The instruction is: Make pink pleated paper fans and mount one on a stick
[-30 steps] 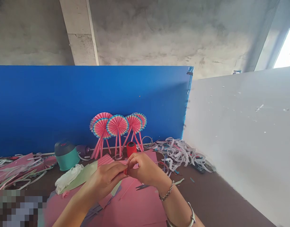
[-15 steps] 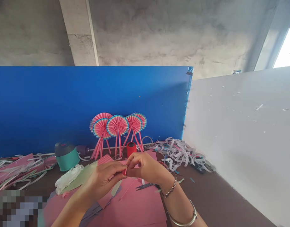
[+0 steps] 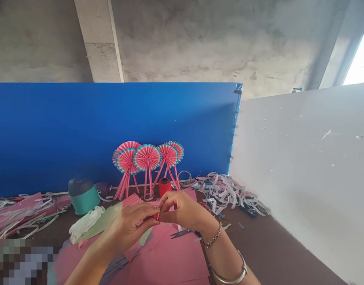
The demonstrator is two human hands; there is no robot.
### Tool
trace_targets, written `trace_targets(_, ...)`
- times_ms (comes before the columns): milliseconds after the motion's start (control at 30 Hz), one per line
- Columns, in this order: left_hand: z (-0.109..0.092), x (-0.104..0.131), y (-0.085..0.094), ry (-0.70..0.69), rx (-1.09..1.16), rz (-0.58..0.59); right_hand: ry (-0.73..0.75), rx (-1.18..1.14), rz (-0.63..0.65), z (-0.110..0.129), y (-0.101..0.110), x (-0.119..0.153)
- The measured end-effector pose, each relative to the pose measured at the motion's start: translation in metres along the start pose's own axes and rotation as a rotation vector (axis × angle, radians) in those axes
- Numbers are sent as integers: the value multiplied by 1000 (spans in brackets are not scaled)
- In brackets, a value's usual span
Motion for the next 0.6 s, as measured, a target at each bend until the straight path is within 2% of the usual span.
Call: trace_targets(600, -3, -1, 2, 2, 10, 6, 11, 3, 10, 2, -1, 1)
Point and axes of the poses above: each hand's wrist, its own x-axis away from the middle knuckle, its own y-axis out of the back of the hand, z = x × y, the point moved 9 cm from there along -x, towards the middle knuckle, and after that the axes turned 3 degrees about -x, right-handed, at the moved point
